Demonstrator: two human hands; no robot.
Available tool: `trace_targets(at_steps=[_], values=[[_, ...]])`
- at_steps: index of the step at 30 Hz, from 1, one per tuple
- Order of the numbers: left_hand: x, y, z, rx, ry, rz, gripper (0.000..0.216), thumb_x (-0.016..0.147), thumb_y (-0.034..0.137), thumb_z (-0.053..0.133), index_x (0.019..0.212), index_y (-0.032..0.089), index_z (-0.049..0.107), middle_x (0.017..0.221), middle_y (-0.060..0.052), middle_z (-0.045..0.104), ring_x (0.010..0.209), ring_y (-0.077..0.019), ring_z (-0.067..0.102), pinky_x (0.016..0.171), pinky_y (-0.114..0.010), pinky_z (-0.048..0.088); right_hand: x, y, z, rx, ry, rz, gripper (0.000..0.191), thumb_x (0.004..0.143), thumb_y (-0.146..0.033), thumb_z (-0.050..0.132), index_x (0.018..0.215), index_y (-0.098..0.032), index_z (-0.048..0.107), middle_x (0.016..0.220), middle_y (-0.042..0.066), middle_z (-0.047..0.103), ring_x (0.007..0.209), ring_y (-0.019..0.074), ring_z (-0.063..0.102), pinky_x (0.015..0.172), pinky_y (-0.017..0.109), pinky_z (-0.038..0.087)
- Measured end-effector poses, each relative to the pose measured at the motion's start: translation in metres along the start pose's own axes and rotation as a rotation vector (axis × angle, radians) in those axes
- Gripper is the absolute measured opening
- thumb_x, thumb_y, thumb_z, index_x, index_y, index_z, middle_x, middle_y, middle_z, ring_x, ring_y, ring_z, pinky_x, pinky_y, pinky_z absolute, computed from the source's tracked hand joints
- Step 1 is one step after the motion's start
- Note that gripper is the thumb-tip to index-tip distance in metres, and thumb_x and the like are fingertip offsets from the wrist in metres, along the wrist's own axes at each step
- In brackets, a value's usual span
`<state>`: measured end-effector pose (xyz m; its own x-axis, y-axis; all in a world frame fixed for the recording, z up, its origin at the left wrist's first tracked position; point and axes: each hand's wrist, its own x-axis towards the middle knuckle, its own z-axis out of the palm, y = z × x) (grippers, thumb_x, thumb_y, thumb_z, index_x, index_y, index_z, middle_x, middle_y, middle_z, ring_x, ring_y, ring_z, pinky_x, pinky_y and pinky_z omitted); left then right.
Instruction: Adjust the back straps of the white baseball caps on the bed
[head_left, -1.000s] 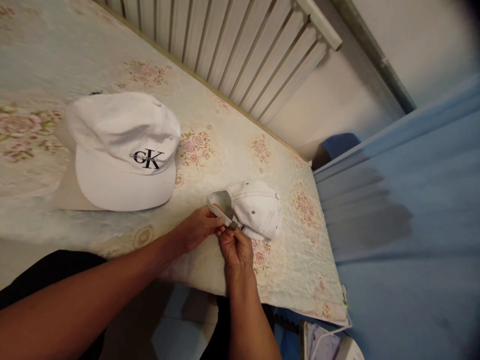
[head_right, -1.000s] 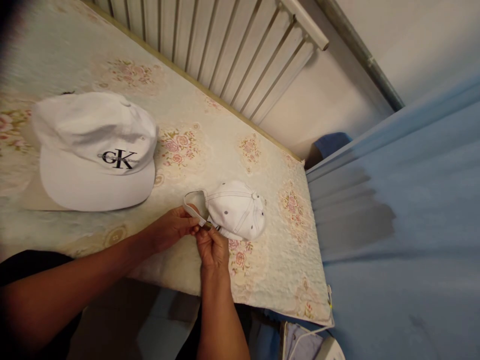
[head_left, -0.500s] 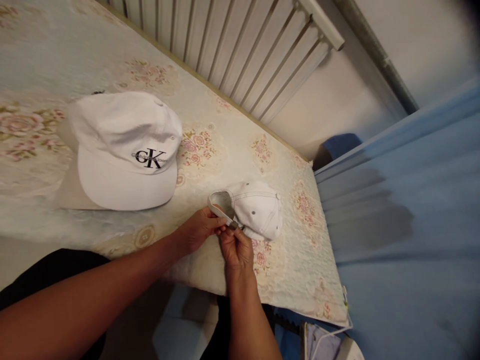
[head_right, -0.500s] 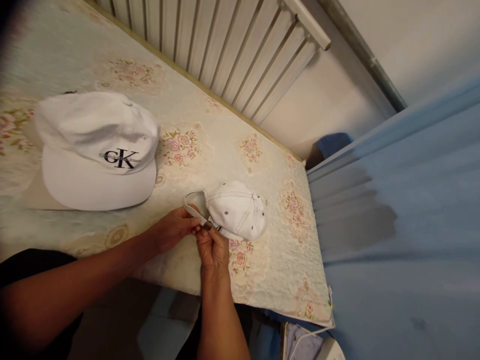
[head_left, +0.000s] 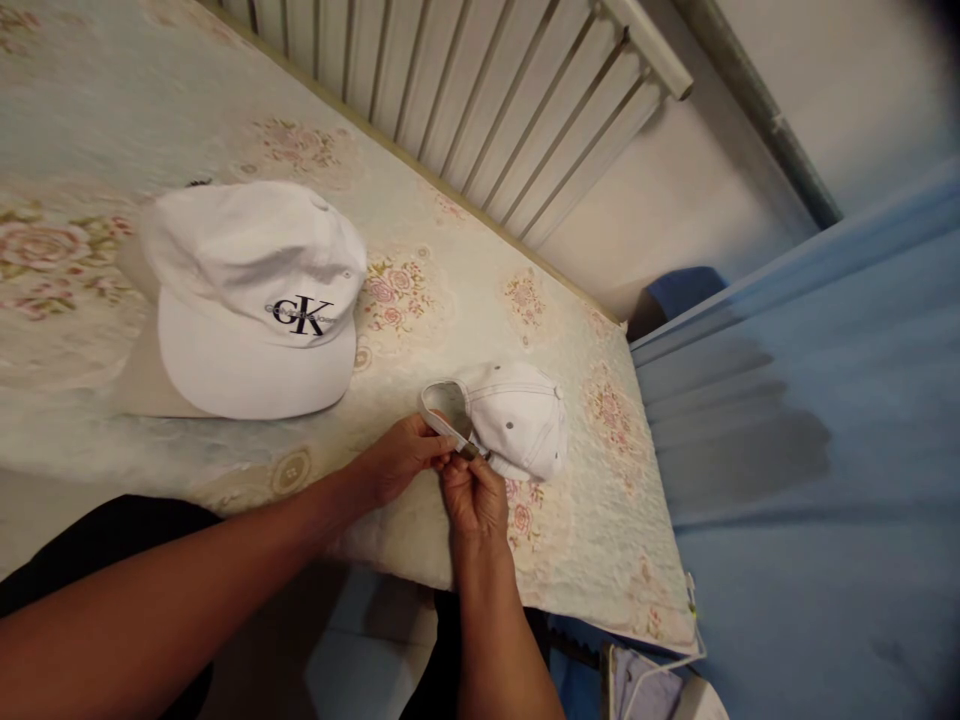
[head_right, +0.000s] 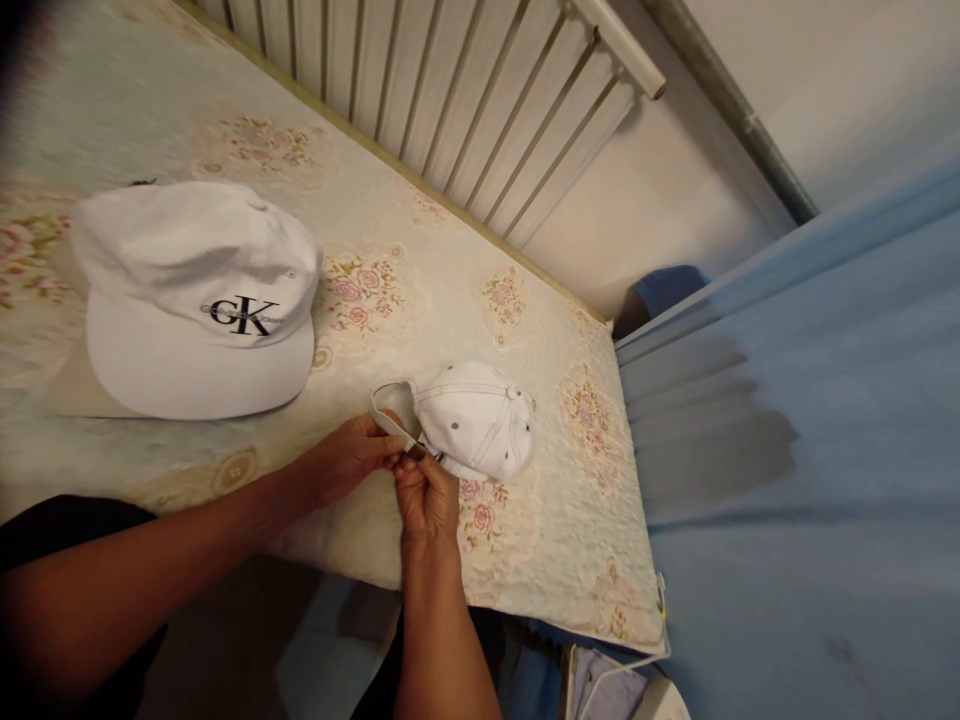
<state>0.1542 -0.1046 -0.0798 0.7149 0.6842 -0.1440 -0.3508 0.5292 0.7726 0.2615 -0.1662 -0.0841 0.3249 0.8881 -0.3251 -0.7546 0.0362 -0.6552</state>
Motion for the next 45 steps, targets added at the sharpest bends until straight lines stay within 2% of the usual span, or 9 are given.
trace_targets(at_steps=[12, 19, 27, 32, 40, 45], values=[[-0.0007, 0.0014, 0.0014, 0.010, -0.043, 0.001, 0.012, 0.072, 0.025, 0.067, 0.072, 0.017, 0.058, 0.065, 0.002, 0.059, 0.060, -0.0109, 0.053, 0.061, -0.026, 0.040, -0.0043, -0.0039, 0.0071, -0.027, 0.066, 0.013, 0.011, 0.067, -0.004, 0.060, 0.067, -0.014, 0.061, 0.056, -0.001, 0.058, 0.050, 0.0091, 0.051, 0.049, 0.020, 0.047], [0.0003, -0.0011, -0.0001, 0.155, -0.019, 0.058, 0.011, 0.074, 0.026, 0.064, 0.072, 0.017, 0.059, 0.062, 0.004, 0.056, 0.060, -0.0108, 0.049, 0.059, -0.025, 0.034, -0.0035, -0.0032, 0.0063, 0.020, 0.028, 0.001, 0.011, 0.066, -0.004, 0.061, 0.065, -0.015, 0.059, 0.056, -0.003, 0.057, 0.051, 0.0084, 0.052, 0.050, 0.019, 0.049], [-0.0021, 0.0038, 0.0062, 0.248, 0.021, 0.076, 0.015, 0.071, 0.029, 0.065, 0.072, 0.016, 0.058, 0.063, 0.004, 0.055, 0.060, -0.0108, 0.047, 0.059, -0.025, 0.035, -0.0008, -0.0048, 0.0028, 0.093, 0.074, 0.040, 0.023, 0.061, 0.002, 0.064, 0.077, -0.013, 0.060, 0.072, 0.000, 0.063, 0.061, 0.0063, 0.056, 0.053, 0.013, 0.051], [0.0004, -0.0003, 0.0024, 0.239, 0.034, 0.080, 0.014, 0.074, 0.029, 0.064, 0.075, 0.016, 0.061, 0.066, 0.002, 0.059, 0.062, -0.0120, 0.051, 0.061, -0.026, 0.038, -0.0009, -0.0005, 0.0043, 0.062, 0.066, -0.007, 0.018, 0.062, 0.001, 0.064, 0.071, -0.014, 0.059, 0.062, -0.002, 0.058, 0.057, 0.0067, 0.054, 0.051, 0.014, 0.050], [0.0022, 0.0019, -0.0018, 0.193, -0.021, 0.049, 0.013, 0.074, 0.028, 0.063, 0.073, 0.016, 0.061, 0.065, 0.002, 0.060, 0.062, -0.0119, 0.053, 0.061, -0.025, 0.039, -0.0038, -0.0009, 0.0037, -0.006, 0.110, 0.014, 0.015, 0.063, -0.002, 0.064, 0.072, -0.013, 0.062, 0.067, 0.001, 0.065, 0.055, 0.0076, 0.055, 0.051, 0.017, 0.051], [0.0019, 0.0032, -0.0014, 0.232, -0.031, 0.071, 0.014, 0.077, 0.027, 0.060, 0.072, 0.015, 0.061, 0.063, 0.001, 0.061, 0.061, -0.0120, 0.054, 0.060, -0.025, 0.038, -0.0029, 0.0017, 0.0032, -0.030, 0.016, -0.074, 0.013, 0.062, -0.006, 0.068, 0.069, -0.014, 0.060, 0.060, -0.001, 0.060, 0.054, 0.0089, 0.053, 0.055, 0.022, 0.052]])
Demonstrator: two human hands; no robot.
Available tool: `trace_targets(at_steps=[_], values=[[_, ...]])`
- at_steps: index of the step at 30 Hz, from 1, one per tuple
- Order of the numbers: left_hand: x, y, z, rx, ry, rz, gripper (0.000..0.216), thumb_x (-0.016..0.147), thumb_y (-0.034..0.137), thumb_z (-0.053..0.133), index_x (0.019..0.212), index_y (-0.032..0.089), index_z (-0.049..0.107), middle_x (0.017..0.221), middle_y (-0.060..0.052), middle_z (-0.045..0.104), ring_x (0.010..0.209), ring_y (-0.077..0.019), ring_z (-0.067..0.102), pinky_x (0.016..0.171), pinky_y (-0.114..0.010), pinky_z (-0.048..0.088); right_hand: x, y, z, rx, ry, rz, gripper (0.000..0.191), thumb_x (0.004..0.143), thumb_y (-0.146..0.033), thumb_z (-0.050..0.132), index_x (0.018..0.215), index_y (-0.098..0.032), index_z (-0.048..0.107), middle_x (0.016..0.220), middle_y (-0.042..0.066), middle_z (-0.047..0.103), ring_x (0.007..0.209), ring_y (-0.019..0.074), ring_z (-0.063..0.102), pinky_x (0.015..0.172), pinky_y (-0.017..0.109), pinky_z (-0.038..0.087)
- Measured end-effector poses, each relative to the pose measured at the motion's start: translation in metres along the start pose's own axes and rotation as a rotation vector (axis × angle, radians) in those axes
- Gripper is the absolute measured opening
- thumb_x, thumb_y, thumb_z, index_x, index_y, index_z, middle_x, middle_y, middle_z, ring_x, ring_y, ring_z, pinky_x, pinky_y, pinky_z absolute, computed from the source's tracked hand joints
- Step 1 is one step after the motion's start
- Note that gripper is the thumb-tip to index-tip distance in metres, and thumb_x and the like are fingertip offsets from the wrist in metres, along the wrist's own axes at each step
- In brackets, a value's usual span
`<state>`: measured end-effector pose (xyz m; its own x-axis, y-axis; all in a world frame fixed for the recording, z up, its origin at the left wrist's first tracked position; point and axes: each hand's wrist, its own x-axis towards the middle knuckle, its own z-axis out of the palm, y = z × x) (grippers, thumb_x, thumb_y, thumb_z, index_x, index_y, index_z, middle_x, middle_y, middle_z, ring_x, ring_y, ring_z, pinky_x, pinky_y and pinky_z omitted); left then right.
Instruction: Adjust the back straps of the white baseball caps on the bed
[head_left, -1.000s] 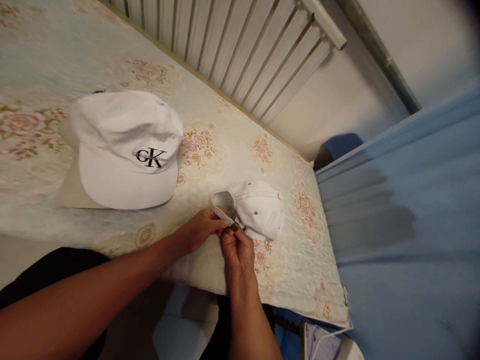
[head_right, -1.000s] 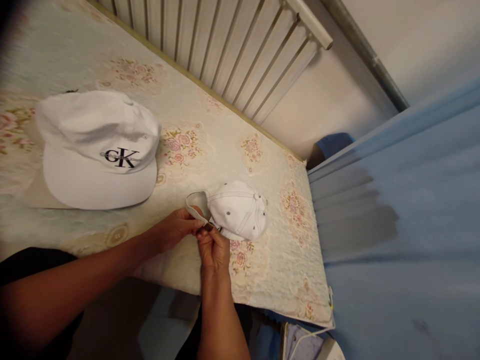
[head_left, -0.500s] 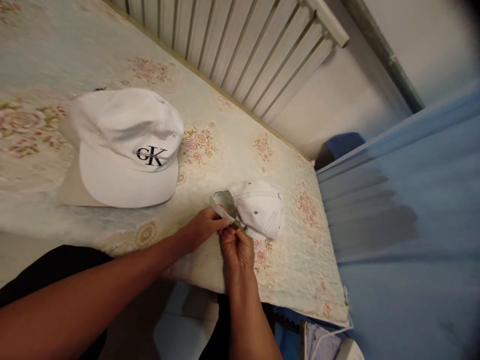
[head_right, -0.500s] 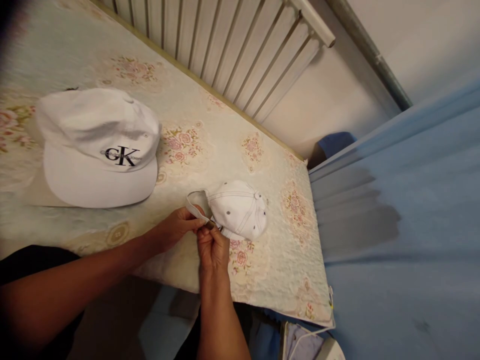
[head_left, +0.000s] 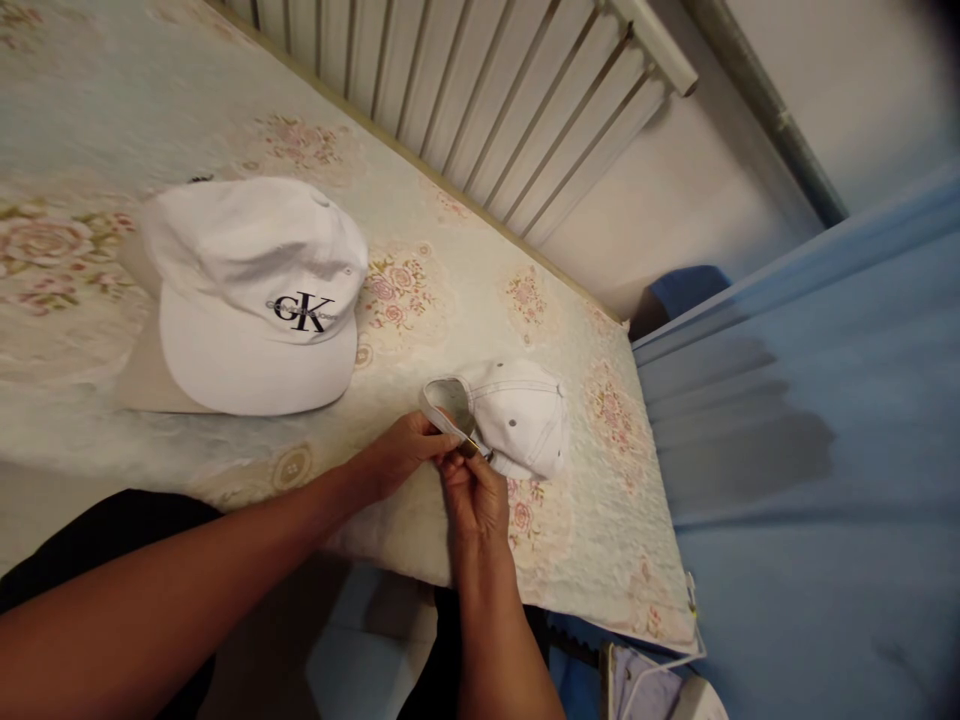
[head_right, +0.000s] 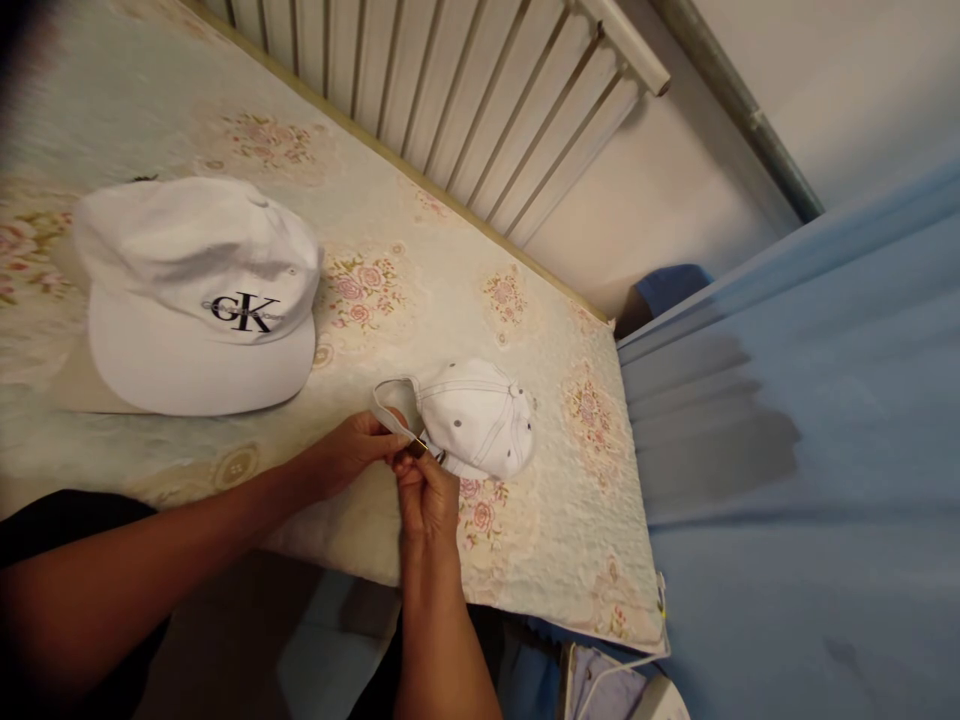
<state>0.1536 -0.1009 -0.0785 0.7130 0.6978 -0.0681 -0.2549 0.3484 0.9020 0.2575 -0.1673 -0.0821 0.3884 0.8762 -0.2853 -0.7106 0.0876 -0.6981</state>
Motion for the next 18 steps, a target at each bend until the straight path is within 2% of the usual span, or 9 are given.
trace_targets(at_steps=[4, 8, 14, 18], values=[[0.0000, -0.0007, 0.0003, 0.028, 0.002, -0.007, 0.013, 0.076, 0.027, 0.061, 0.070, 0.016, 0.060, 0.062, 0.001, 0.060, 0.059, -0.0115, 0.053, 0.059, -0.025, 0.038, -0.0008, -0.0003, 0.0033, -0.059, 0.007, -0.036, 0.016, 0.061, -0.006, 0.070, 0.065, -0.015, 0.058, 0.054, -0.004, 0.053, 0.053, 0.0087, 0.052, 0.050, 0.020, 0.049], [0.0005, -0.0030, -0.0008, 0.000, -0.018, -0.025, 0.012, 0.076, 0.027, 0.061, 0.071, 0.016, 0.060, 0.063, 0.002, 0.060, 0.059, -0.0114, 0.053, 0.060, -0.025, 0.038, -0.0012, -0.0015, 0.0051, -0.093, 0.053, -0.029, 0.017, 0.061, -0.008, 0.072, 0.065, -0.015, 0.057, 0.056, -0.003, 0.054, 0.052, 0.0082, 0.051, 0.045, 0.019, 0.046], [0.0003, -0.0023, -0.0009, -0.012, -0.033, -0.037, 0.013, 0.078, 0.026, 0.062, 0.071, 0.015, 0.061, 0.063, 0.000, 0.060, 0.060, -0.0117, 0.053, 0.060, -0.026, 0.038, -0.0016, -0.0016, 0.0040, -0.043, 0.054, 0.004, 0.015, 0.062, -0.005, 0.069, 0.064, -0.014, 0.057, 0.055, -0.003, 0.055, 0.051, 0.0072, 0.051, 0.048, 0.018, 0.048], [0.0005, 0.0018, -0.0002, -0.025, -0.085, -0.047, 0.014, 0.079, 0.025, 0.062, 0.070, 0.015, 0.060, 0.062, 0.000, 0.061, 0.059, -0.0117, 0.054, 0.060, -0.026, 0.039, -0.0024, -0.0025, 0.0032, -0.009, 0.027, 0.003, 0.012, 0.062, -0.006, 0.068, 0.064, -0.014, 0.059, 0.055, -0.003, 0.056, 0.051, 0.0072, 0.052, 0.051, 0.019, 0.049]])
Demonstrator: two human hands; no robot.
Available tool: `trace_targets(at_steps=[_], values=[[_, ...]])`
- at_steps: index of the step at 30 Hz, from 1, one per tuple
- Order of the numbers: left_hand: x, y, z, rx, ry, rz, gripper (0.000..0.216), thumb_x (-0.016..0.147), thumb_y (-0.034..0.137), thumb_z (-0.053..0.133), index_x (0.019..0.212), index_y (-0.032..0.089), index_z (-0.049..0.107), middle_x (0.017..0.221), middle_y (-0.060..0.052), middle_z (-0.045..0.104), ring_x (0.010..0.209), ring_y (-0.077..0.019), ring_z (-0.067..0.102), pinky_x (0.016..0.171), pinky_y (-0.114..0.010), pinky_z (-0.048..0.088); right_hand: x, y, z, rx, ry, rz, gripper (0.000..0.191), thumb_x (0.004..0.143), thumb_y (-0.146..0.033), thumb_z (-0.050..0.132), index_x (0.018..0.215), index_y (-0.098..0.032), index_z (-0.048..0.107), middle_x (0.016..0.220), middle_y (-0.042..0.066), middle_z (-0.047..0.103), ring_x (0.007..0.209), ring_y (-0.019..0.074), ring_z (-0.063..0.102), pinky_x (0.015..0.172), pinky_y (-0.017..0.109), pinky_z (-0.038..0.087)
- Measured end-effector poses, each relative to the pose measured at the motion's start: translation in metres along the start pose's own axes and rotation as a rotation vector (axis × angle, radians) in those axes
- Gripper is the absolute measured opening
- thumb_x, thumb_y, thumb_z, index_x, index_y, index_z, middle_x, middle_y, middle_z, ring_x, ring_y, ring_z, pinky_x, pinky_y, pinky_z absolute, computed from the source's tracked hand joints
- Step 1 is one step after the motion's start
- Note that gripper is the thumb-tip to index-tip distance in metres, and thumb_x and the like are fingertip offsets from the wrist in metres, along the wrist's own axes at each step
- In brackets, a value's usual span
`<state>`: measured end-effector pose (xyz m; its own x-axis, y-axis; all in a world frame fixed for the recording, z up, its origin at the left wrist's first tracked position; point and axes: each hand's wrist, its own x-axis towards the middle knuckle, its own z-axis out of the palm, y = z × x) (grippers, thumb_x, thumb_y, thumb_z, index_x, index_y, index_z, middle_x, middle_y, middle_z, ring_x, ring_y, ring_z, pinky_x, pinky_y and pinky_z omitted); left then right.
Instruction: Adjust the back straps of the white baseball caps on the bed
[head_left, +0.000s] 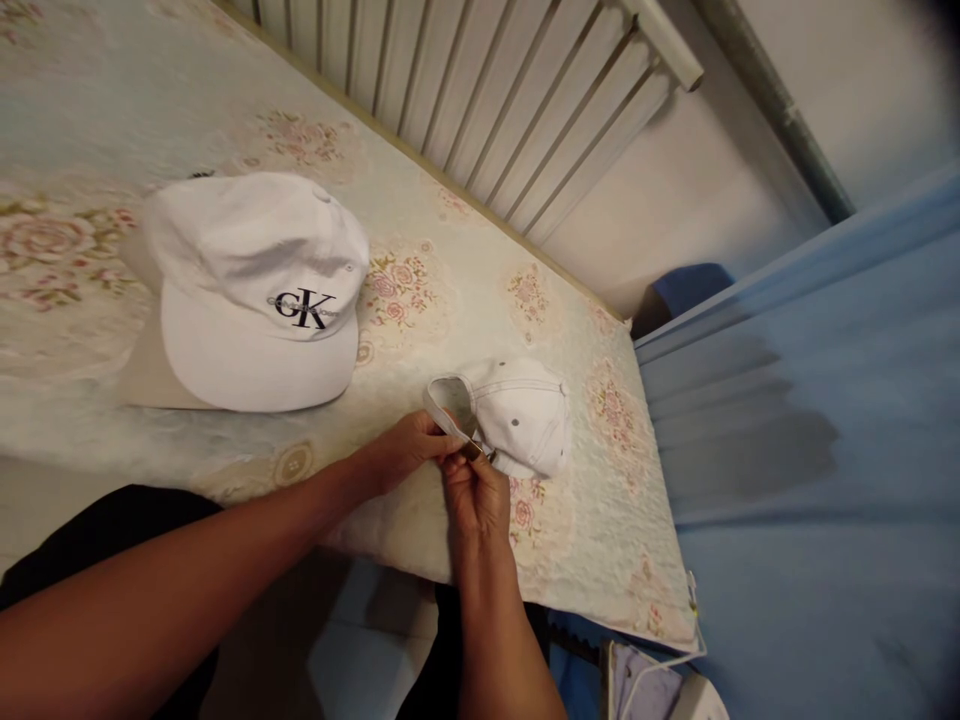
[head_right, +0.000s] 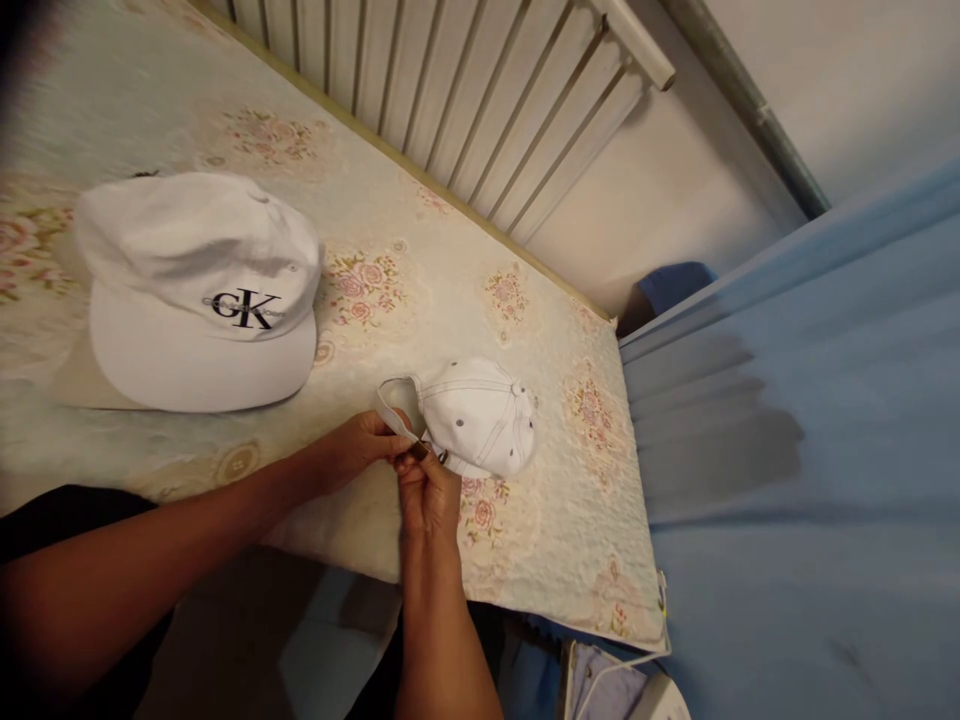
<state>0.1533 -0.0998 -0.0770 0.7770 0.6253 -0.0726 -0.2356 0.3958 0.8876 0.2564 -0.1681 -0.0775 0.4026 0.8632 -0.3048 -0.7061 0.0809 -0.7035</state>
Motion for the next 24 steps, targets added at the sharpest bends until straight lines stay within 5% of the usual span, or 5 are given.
trace_targets(at_steps=[15, 24], values=[[0.000, 0.001, -0.001, -0.019, -0.043, -0.017, 0.008, 0.075, 0.022, 0.063, 0.075, 0.015, 0.059, 0.065, 0.001, 0.060, 0.064, -0.0120, 0.056, 0.065, -0.026, 0.040, 0.002, -0.001, 0.000, -0.019, 0.082, -0.038, 0.018, 0.057, -0.006, 0.074, 0.063, -0.014, 0.059, 0.056, -0.003, 0.059, 0.048, 0.0068, 0.052, 0.045, 0.019, 0.045], [-0.003, 0.002, 0.003, -0.108, 0.049, -0.019, 0.014, 0.077, 0.027, 0.062, 0.073, 0.015, 0.056, 0.064, 0.002, 0.058, 0.060, -0.0103, 0.052, 0.062, -0.025, 0.039, 0.005, 0.004, -0.009, -0.024, -0.049, -0.027, 0.018, 0.059, -0.017, 0.079, 0.060, -0.014, 0.061, 0.054, -0.003, 0.058, 0.054, 0.0099, 0.054, 0.059, 0.027, 0.049]])
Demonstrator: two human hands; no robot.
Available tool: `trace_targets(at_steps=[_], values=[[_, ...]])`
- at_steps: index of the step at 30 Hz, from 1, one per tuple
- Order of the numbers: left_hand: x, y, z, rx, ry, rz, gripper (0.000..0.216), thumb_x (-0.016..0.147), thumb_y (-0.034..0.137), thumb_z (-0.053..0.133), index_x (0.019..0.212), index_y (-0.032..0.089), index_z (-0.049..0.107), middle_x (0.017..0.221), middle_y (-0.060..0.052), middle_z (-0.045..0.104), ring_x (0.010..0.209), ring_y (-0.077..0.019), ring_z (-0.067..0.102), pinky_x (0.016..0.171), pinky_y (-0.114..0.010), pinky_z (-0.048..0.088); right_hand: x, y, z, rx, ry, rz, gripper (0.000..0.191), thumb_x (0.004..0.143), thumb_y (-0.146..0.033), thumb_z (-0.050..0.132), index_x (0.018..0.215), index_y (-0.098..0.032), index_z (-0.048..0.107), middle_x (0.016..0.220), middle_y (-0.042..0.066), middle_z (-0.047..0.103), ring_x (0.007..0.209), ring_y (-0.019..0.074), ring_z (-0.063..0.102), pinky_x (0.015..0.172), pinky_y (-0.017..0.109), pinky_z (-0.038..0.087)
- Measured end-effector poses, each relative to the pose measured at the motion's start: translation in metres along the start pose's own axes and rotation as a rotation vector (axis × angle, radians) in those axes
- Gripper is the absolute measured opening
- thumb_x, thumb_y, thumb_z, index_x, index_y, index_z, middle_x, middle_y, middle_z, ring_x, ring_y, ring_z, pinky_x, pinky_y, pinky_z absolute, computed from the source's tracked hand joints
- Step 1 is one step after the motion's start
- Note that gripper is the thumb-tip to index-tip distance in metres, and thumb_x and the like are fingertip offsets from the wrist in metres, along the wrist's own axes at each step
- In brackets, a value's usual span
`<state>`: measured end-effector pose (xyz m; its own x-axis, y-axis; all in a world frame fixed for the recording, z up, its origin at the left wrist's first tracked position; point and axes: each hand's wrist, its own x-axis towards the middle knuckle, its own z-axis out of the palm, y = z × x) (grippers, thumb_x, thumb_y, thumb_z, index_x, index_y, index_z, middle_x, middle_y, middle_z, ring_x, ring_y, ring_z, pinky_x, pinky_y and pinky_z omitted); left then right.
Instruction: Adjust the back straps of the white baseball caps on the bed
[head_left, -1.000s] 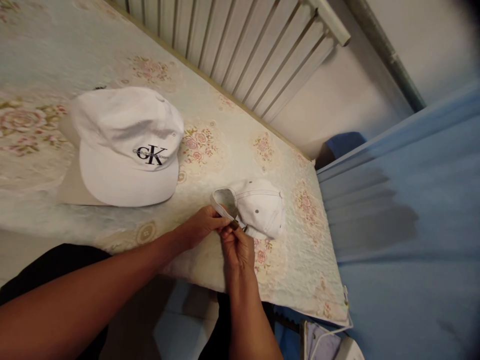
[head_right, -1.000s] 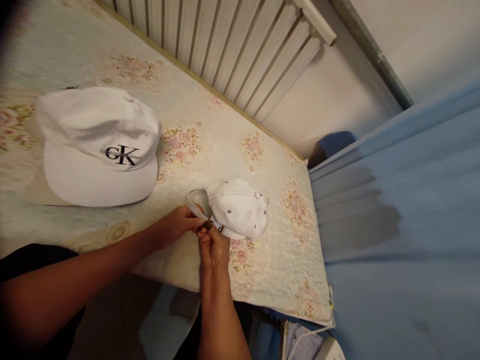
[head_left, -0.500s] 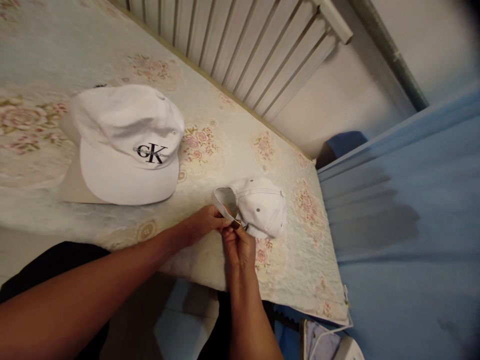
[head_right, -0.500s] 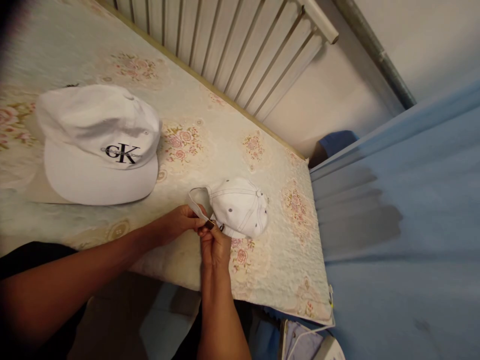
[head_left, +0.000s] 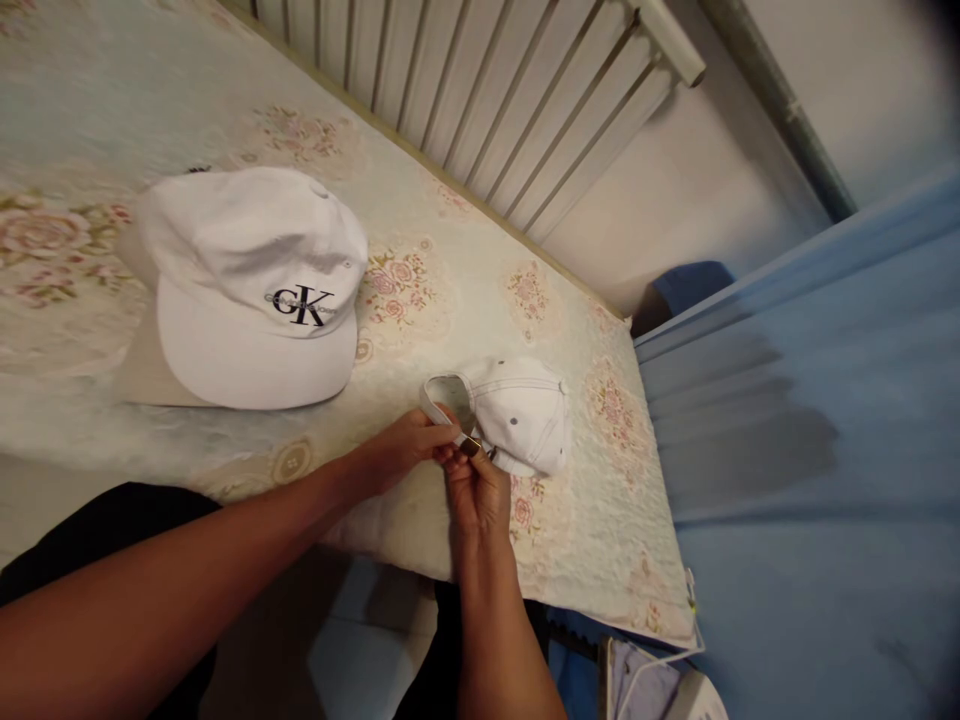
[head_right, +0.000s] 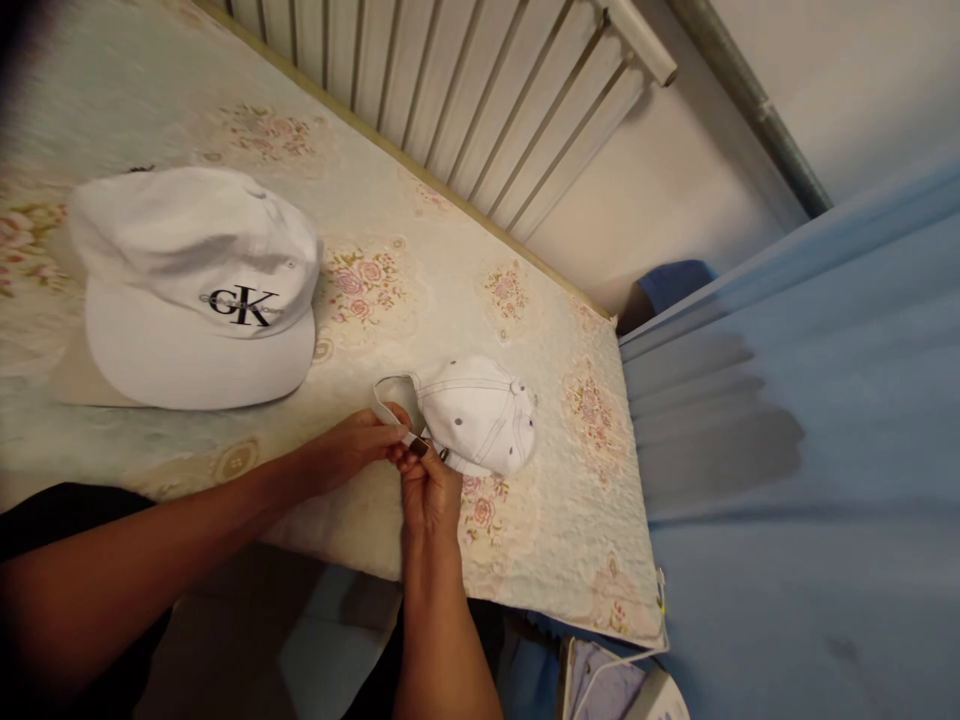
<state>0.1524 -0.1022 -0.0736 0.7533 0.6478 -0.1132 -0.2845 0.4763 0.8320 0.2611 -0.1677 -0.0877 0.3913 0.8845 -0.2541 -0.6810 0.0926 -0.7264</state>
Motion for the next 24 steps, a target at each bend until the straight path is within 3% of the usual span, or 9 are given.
trace_targets(at_steps=[5, 14, 24], values=[[0.002, -0.003, -0.001, -0.013, 0.030, 0.010, 0.020, 0.078, 0.032, 0.062, 0.072, 0.014, 0.057, 0.064, 0.001, 0.058, 0.060, -0.0099, 0.051, 0.060, -0.025, 0.039, -0.001, -0.002, 0.000, 0.029, -0.014, 0.029, 0.018, 0.058, -0.018, 0.080, 0.062, -0.012, 0.064, 0.054, -0.002, 0.059, 0.057, 0.0110, 0.056, 0.060, 0.027, 0.049], [0.005, -0.011, -0.004, -0.033, 0.073, 0.014, 0.015, 0.075, 0.026, 0.064, 0.071, 0.014, 0.056, 0.063, 0.003, 0.055, 0.057, -0.0080, 0.048, 0.057, -0.023, 0.038, -0.002, -0.001, 0.004, 0.073, 0.041, 0.027, 0.015, 0.057, -0.009, 0.075, 0.066, -0.012, 0.064, 0.058, -0.002, 0.061, 0.055, 0.0090, 0.054, 0.059, 0.026, 0.050], [0.007, -0.013, -0.008, -0.088, 0.048, 0.015, 0.017, 0.075, 0.028, 0.067, 0.072, 0.014, 0.058, 0.065, 0.003, 0.058, 0.059, -0.0086, 0.051, 0.061, -0.023, 0.040, -0.004, -0.003, 0.006, 0.059, 0.049, 0.060, 0.025, 0.058, -0.009, 0.074, 0.081, -0.011, 0.065, 0.076, 0.004, 0.070, 0.064, 0.0110, 0.062, 0.062, 0.024, 0.055]])
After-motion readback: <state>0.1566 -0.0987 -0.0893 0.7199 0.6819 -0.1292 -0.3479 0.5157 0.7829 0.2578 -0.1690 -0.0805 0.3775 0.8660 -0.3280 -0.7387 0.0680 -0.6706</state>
